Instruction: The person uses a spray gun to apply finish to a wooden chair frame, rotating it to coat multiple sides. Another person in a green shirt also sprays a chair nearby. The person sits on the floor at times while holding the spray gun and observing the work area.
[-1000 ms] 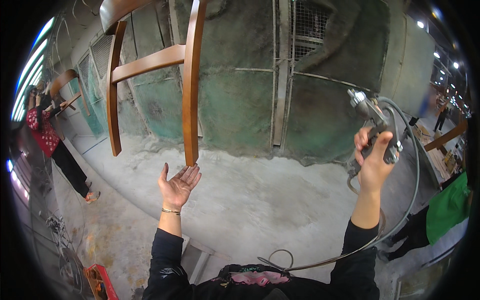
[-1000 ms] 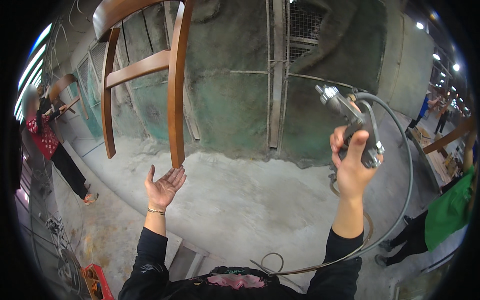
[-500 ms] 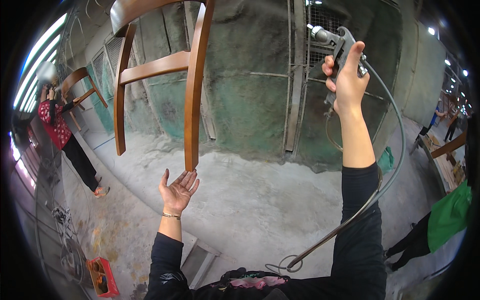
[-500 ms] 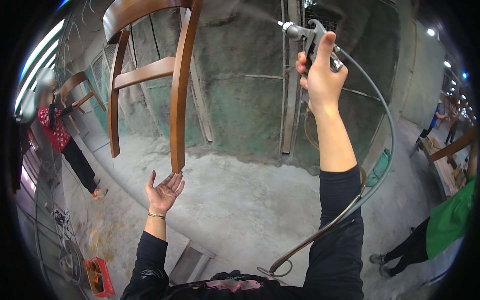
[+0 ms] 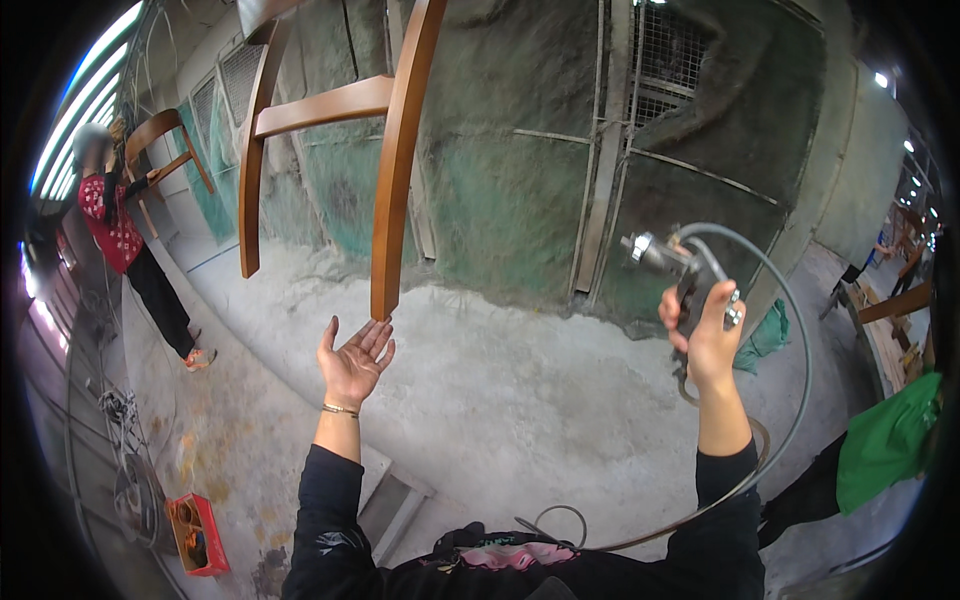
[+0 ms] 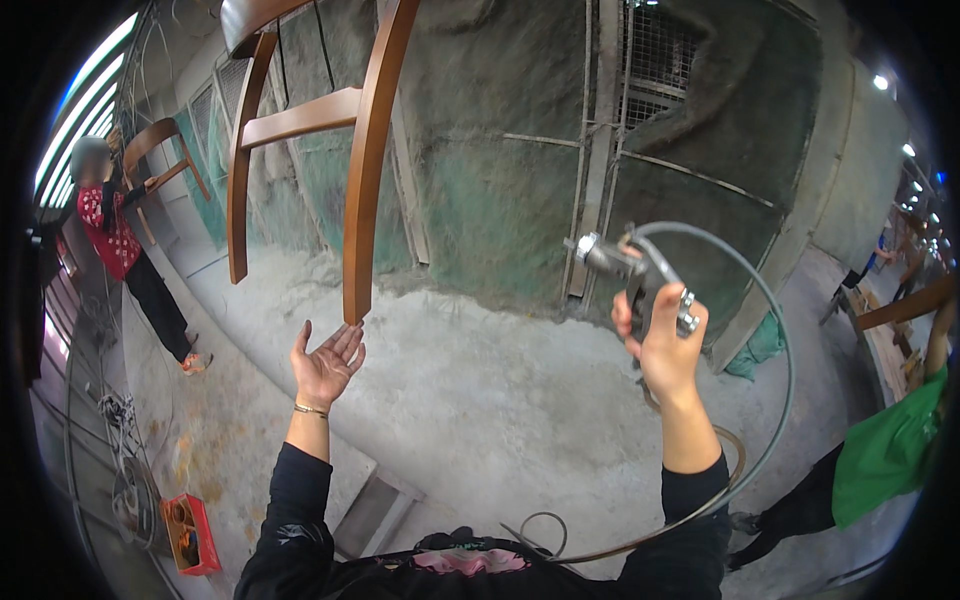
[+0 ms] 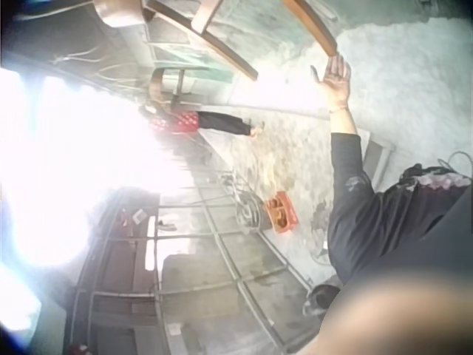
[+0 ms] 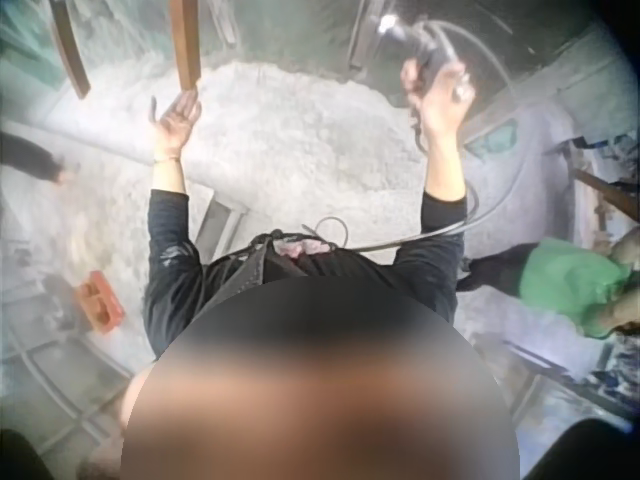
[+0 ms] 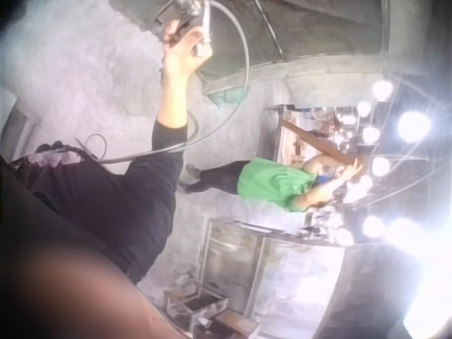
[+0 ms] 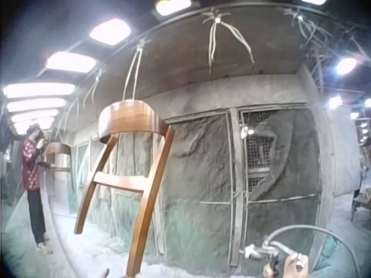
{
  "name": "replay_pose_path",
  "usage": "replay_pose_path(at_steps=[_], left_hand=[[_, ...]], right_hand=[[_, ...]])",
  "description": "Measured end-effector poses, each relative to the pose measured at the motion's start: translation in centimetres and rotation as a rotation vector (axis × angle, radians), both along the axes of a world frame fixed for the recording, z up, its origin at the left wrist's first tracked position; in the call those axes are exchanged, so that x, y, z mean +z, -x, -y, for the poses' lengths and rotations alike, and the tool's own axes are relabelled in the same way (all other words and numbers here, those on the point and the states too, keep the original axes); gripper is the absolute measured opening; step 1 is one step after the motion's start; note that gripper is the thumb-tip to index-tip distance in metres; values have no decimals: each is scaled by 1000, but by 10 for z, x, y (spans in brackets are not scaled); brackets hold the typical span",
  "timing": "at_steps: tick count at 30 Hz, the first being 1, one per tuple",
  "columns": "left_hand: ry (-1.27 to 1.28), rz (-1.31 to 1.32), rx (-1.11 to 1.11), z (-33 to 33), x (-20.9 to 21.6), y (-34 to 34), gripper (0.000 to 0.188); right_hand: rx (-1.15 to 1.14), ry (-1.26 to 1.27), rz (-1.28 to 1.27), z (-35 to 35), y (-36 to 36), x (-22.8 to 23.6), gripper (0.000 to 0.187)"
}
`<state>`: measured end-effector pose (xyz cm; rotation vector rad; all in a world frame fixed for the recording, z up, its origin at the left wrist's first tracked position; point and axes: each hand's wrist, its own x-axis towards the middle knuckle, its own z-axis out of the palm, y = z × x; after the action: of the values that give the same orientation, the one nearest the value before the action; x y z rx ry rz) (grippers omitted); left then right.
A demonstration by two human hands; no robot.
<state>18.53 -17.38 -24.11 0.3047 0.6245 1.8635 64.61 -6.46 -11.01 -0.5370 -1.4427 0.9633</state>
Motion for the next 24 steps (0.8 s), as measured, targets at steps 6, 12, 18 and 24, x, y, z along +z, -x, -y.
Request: replay_pose_path(at_steps=[6,12,18,24], left_hand=[[11,-30,1,-1,-4,13,86],[16,-31,-7,-6,-6,17,85],[66,-86,18,-12,-11,20,90],[142,-163,68,-21,-17,25,90]], right_hand=[[-10,-8,-48,-1,3,10,75],[-108,-79,-174,-5,13,19,74],[-60,4,47,27,10,-42,82],[129,71,147,39,-2,-66,82]])
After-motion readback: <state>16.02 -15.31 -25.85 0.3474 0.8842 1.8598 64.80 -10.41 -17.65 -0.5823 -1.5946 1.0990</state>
